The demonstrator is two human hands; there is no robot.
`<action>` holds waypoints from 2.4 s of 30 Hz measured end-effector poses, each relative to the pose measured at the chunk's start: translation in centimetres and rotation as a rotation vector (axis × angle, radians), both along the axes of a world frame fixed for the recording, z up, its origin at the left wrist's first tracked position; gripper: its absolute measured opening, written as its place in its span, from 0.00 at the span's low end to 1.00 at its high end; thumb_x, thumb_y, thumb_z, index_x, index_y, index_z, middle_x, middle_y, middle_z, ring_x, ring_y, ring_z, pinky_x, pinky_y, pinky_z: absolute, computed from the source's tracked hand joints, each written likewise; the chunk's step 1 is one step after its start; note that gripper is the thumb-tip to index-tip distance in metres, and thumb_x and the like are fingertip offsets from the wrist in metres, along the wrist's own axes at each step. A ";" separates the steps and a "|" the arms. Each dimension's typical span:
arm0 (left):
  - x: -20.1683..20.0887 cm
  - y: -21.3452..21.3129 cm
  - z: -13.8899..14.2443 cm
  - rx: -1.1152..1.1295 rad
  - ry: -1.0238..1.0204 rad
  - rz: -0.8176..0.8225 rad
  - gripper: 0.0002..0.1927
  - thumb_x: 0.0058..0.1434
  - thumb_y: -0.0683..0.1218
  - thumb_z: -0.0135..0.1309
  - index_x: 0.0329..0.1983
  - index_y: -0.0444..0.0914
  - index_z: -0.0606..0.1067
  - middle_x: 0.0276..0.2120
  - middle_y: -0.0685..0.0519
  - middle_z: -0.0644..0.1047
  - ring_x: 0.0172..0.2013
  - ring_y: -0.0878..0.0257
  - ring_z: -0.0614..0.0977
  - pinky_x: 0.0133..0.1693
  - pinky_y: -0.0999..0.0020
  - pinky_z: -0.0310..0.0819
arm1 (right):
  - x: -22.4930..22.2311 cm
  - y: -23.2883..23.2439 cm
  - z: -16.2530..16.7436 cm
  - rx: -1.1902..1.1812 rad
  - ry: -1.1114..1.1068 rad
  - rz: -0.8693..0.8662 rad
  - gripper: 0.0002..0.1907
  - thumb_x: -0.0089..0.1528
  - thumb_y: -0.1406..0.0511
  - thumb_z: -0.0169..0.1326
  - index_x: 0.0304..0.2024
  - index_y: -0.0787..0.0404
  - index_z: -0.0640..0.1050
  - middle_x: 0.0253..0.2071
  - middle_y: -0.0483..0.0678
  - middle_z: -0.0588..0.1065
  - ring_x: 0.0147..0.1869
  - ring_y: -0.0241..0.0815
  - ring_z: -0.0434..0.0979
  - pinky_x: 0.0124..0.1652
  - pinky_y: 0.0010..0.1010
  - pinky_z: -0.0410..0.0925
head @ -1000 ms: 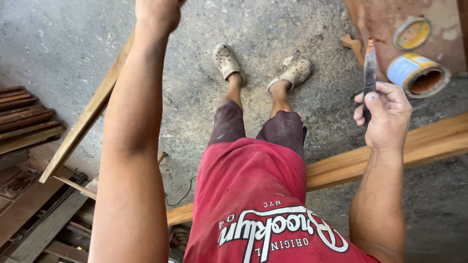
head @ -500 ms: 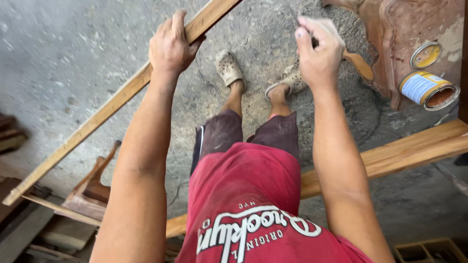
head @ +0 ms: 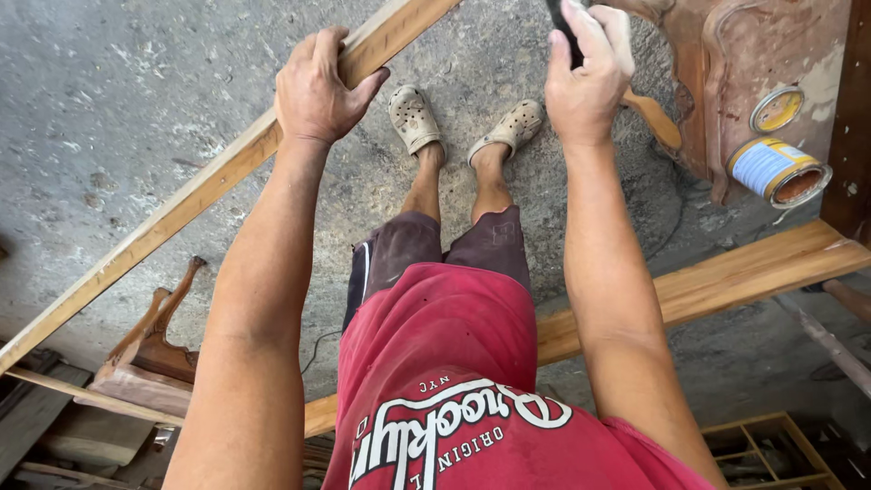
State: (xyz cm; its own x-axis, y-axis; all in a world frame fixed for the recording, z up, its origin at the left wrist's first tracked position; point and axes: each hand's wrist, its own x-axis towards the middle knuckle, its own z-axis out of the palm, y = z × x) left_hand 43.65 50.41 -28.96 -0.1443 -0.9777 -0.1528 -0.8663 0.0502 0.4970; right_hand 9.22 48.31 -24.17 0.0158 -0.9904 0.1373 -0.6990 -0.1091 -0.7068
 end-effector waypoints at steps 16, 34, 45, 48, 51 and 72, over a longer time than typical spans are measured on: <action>-0.9 -0.5 0.4 -0.006 -0.153 -0.036 0.25 0.60 0.62 0.67 0.44 0.39 0.73 0.40 0.48 0.74 0.41 0.48 0.79 0.38 0.54 0.77 | 1.0 -0.6 1.9 0.131 -0.003 0.013 0.12 0.63 0.74 0.63 0.50 0.68 0.83 0.45 0.54 0.78 0.48 0.48 0.81 0.50 0.36 0.74; -0.9 -0.5 0.2 -0.024 -0.182 -0.061 0.25 0.56 0.59 0.69 0.42 0.40 0.71 0.38 0.49 0.73 0.40 0.50 0.79 0.39 0.56 0.77 | 1.6 -0.5 1.7 0.096 -0.021 -0.020 0.17 0.64 0.77 0.59 0.56 0.65 0.79 0.52 0.53 0.75 0.55 0.50 0.80 0.53 0.36 0.74; -0.4 -0.6 -0.3 -0.007 -0.040 0.039 0.25 0.52 0.59 0.71 0.42 0.41 0.74 0.38 0.47 0.76 0.40 0.47 0.80 0.38 0.52 0.76 | 2.7 0.5 2.1 0.111 -0.030 -0.014 0.17 0.63 0.77 0.59 0.55 0.68 0.81 0.48 0.55 0.75 0.51 0.51 0.80 0.53 0.37 0.73; -0.6 -0.5 -0.4 0.044 -0.052 0.033 0.25 0.55 0.60 0.72 0.42 0.40 0.74 0.38 0.47 0.76 0.41 0.46 0.80 0.38 0.50 0.76 | 2.6 0.3 2.2 0.136 -0.015 0.013 0.17 0.63 0.76 0.60 0.56 0.69 0.81 0.47 0.56 0.75 0.51 0.53 0.78 0.52 0.38 0.72; -0.6 -0.4 -0.6 -0.035 -0.057 0.005 0.25 0.53 0.59 0.71 0.42 0.41 0.74 0.38 0.47 0.75 0.41 0.46 0.80 0.40 0.51 0.77 | 2.3 -0.1 2.1 0.079 0.008 0.046 0.16 0.63 0.75 0.60 0.55 0.68 0.81 0.46 0.56 0.75 0.51 0.54 0.78 0.53 0.38 0.72; -0.8 -0.5 -0.2 0.007 -0.123 -0.018 0.26 0.56 0.60 0.69 0.40 0.39 0.71 0.38 0.46 0.75 0.40 0.46 0.79 0.39 0.52 0.77 | 1.6 0.2 1.6 0.099 -0.029 -0.016 0.17 0.63 0.77 0.60 0.56 0.68 0.80 0.52 0.55 0.77 0.57 0.52 0.80 0.58 0.37 0.73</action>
